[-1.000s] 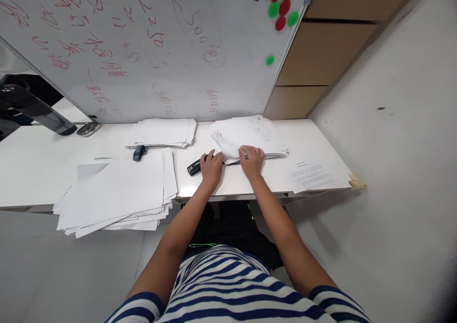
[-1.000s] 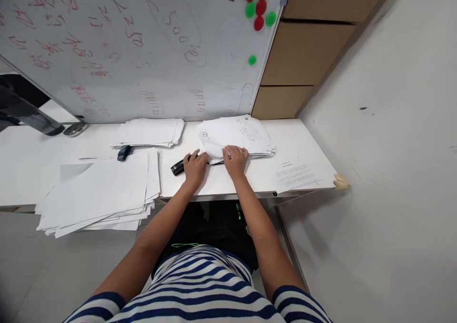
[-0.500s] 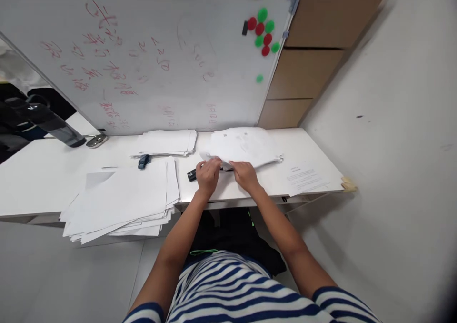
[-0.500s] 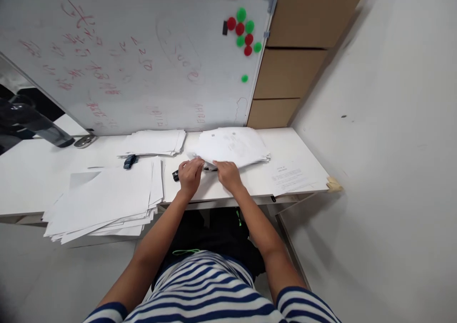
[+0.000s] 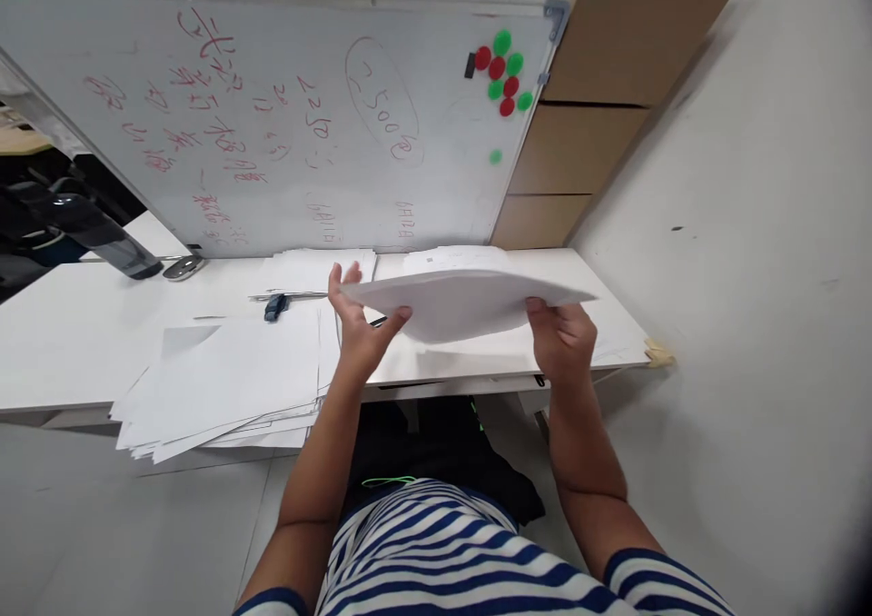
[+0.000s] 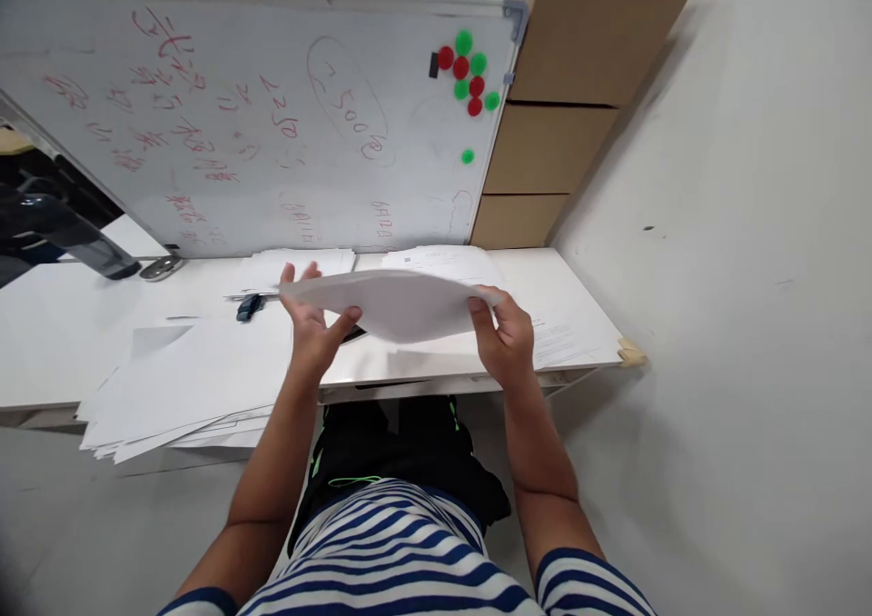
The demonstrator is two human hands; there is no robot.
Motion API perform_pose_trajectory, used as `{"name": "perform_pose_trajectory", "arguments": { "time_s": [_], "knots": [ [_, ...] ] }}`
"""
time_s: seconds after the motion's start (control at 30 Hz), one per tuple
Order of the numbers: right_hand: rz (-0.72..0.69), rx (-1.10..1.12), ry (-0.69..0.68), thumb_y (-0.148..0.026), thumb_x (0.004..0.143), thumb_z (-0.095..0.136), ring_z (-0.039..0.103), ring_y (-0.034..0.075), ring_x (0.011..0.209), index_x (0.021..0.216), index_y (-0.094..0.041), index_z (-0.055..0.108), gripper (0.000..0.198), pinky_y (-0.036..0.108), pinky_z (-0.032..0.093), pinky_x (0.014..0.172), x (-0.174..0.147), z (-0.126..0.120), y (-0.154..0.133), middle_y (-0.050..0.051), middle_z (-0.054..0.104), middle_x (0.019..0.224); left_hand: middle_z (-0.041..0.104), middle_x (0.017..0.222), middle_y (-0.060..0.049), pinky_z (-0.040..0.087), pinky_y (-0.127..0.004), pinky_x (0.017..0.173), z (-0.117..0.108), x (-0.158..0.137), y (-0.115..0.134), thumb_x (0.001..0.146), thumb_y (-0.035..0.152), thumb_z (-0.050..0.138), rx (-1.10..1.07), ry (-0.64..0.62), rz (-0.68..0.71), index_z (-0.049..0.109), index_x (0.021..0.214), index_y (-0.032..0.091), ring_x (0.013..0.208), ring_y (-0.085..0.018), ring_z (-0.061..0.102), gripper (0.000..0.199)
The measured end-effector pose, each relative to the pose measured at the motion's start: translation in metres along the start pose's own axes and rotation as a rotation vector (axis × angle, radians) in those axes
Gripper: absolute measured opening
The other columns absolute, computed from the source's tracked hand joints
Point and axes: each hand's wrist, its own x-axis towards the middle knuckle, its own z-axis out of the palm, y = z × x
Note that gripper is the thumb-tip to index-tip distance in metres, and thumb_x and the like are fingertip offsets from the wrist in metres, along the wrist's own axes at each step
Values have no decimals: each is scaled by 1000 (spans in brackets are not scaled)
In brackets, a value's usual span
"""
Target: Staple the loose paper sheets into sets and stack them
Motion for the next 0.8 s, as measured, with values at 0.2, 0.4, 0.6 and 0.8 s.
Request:
{"name": "perform_pose_trajectory", "arguments": {
  "time_s": [0.2, 0.4, 0.6, 0.8],
  "knots": [
    [162, 96, 164, -47, 91, 64, 68, 21, 91, 100, -20, 70, 29, 34, 55, 82, -15, 22, 6, 5, 72, 88, 75, 108, -13, 57, -41, 87, -15, -6, -20, 71, 56, 81, -277, -406, -461, 74, 107, 16, 104, -32, 70, 54],
    [395, 511, -55, -57, 81, 70, 70, 26, 103, 106, -21, 68, 43, 42, 55, 92, -50, 55, 47, 9, 75, 103, 77, 99, -9, 55, -40, 87, 3, -21, -31, 71, 52, 82, -340, -108, -508, 76, 99, 15, 97, -28, 70, 47],
    [569, 616, -174, -53, 75, 78, 68, 26, 110, 100, -22, 72, 40, 44, 53, 99, -63, 70, 63, 7, 76, 108, 76, 105, -11, 53, -42, 94, 9, -26, -40, 70, 52, 82, -371, -3, -505, 74, 104, 14, 103, -28, 69, 51],
    [688, 589, -314, -54, 69, 83, 70, 28, 106, 103, -19, 75, 49, 46, 53, 98, -74, 73, 73, 9, 77, 108, 73, 119, -14, 49, -47, 104, 15, -42, -66, 70, 51, 82, -330, -56, -592, 73, 111, 14, 116, -31, 66, 57]
  ]
}}
